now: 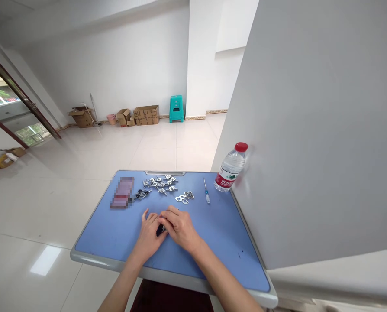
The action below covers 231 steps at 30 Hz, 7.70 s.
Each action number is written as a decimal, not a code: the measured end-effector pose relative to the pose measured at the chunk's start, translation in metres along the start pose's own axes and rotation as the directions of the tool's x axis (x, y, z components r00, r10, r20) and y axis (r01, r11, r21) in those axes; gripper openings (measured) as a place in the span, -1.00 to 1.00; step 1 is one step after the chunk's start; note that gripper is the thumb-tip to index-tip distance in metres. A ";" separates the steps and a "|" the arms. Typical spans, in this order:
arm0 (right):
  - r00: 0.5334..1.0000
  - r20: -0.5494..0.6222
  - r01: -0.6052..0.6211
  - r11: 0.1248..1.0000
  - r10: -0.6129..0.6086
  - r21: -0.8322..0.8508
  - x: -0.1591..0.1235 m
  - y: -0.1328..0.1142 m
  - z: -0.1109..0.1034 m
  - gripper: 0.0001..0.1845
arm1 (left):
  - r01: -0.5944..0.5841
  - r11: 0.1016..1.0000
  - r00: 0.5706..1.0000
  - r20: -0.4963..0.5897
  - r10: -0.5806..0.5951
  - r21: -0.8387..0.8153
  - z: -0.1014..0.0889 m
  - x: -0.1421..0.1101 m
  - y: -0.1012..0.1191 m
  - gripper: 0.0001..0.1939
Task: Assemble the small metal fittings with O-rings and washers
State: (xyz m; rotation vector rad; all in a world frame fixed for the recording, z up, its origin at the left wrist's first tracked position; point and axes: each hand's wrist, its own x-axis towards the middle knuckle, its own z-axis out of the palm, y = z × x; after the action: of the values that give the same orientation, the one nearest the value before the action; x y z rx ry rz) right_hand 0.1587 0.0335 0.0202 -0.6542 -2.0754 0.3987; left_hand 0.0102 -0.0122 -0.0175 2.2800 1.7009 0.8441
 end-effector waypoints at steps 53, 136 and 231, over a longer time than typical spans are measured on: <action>0.317 -0.524 -0.297 0.608 0.790 0.737 0.007 0.064 -0.042 -0.57 | 0.014 1.000 0.995 -0.095 -0.013 0.011 -0.006 0.114 -0.006 -0.71; 0.775 -0.039 -0.611 0.733 0.631 -0.297 -0.006 0.081 -0.034 -0.81 | 0.001 0.993 1.000 0.004 0.000 -0.115 -0.024 -0.019 -0.024 -0.75; 0.644 0.387 -0.563 0.751 0.660 -0.344 0.005 0.041 -0.026 -0.92 | -0.012 0.999 1.000 0.014 0.013 -0.045 -0.024 -0.017 -0.021 -0.91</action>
State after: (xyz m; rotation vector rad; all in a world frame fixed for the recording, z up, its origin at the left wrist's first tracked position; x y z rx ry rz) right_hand 0.1902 0.0704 0.0173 -1.5422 -2.3296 0.8292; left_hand -0.0230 -0.0256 -0.0126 2.2646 1.6468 0.8573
